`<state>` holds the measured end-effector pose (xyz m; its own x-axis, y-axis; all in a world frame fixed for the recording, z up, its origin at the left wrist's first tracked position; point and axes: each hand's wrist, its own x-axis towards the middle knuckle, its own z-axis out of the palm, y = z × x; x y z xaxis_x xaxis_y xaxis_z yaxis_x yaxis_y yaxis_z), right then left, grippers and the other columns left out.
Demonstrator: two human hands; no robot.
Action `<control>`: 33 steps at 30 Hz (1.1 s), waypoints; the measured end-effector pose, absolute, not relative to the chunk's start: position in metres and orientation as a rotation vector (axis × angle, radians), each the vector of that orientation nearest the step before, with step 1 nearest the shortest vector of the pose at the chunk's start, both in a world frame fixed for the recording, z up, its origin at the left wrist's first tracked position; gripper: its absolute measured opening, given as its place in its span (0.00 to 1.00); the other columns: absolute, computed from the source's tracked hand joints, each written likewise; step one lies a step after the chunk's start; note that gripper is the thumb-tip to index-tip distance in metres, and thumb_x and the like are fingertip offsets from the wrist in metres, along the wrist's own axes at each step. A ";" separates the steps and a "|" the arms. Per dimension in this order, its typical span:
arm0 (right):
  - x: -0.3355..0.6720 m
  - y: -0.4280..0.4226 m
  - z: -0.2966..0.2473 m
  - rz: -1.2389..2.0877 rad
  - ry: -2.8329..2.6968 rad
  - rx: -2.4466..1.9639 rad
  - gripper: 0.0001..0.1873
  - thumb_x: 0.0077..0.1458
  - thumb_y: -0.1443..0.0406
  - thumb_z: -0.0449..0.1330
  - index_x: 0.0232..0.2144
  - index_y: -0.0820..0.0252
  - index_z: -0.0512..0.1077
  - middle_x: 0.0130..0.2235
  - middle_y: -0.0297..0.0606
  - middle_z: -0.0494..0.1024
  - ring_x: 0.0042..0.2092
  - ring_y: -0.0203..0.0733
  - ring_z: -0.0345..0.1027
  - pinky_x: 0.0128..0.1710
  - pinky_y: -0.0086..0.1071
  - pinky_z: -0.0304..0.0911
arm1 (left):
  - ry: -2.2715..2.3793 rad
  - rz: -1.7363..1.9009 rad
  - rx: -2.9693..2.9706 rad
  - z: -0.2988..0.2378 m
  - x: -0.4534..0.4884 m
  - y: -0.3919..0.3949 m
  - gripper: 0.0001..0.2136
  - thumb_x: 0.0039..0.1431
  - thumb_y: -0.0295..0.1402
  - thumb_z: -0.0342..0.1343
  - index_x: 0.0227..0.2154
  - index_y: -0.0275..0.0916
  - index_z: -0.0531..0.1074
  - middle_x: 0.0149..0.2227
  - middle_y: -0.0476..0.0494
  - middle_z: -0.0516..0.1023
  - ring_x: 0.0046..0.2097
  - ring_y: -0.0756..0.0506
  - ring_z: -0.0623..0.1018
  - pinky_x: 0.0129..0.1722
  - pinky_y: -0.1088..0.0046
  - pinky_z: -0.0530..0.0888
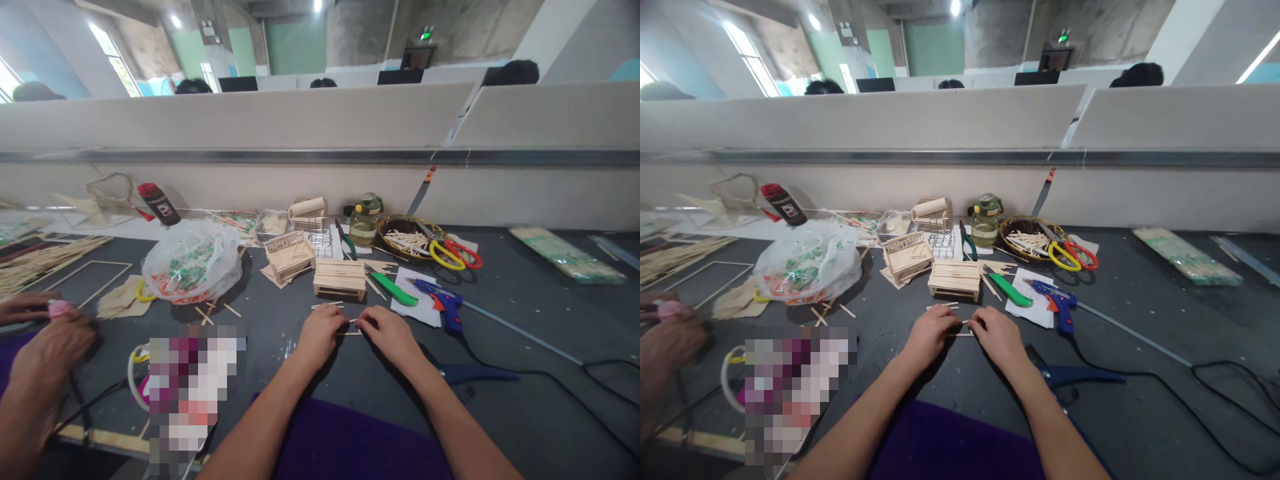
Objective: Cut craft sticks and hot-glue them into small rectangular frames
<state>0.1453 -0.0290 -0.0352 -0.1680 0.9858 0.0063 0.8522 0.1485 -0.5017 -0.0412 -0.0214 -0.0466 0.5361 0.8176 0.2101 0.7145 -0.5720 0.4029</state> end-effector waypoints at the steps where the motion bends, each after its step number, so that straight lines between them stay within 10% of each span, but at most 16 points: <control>1: 0.143 -0.029 -0.037 0.530 -2.101 -1.787 0.09 0.57 0.62 0.53 0.29 0.56 0.72 0.33 0.36 0.76 0.36 0.41 0.69 0.32 0.30 0.54 | 1.287 0.547 2.515 -0.047 -0.041 -0.021 0.13 0.57 0.20 0.51 0.38 0.40 0.77 0.37 0.44 0.76 0.40 0.45 0.71 0.41 0.70 0.66; 33: 0.136 -0.043 -0.018 1.136 -1.685 -1.305 0.09 0.56 0.61 0.55 0.27 0.58 0.67 0.23 0.28 0.68 0.25 0.33 0.59 0.25 0.26 0.54 | 1.107 0.985 1.694 -0.029 -0.031 -0.033 0.06 0.54 0.33 0.59 0.26 0.37 0.76 0.27 0.47 0.77 0.33 0.48 0.73 0.36 0.73 0.67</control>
<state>0.1364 -0.0426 -0.0179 -0.2375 0.9712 0.0190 0.3466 0.1030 -0.9324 -0.0309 -0.0334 -0.0289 0.2939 0.9433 0.1541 0.2629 -0.2348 0.9358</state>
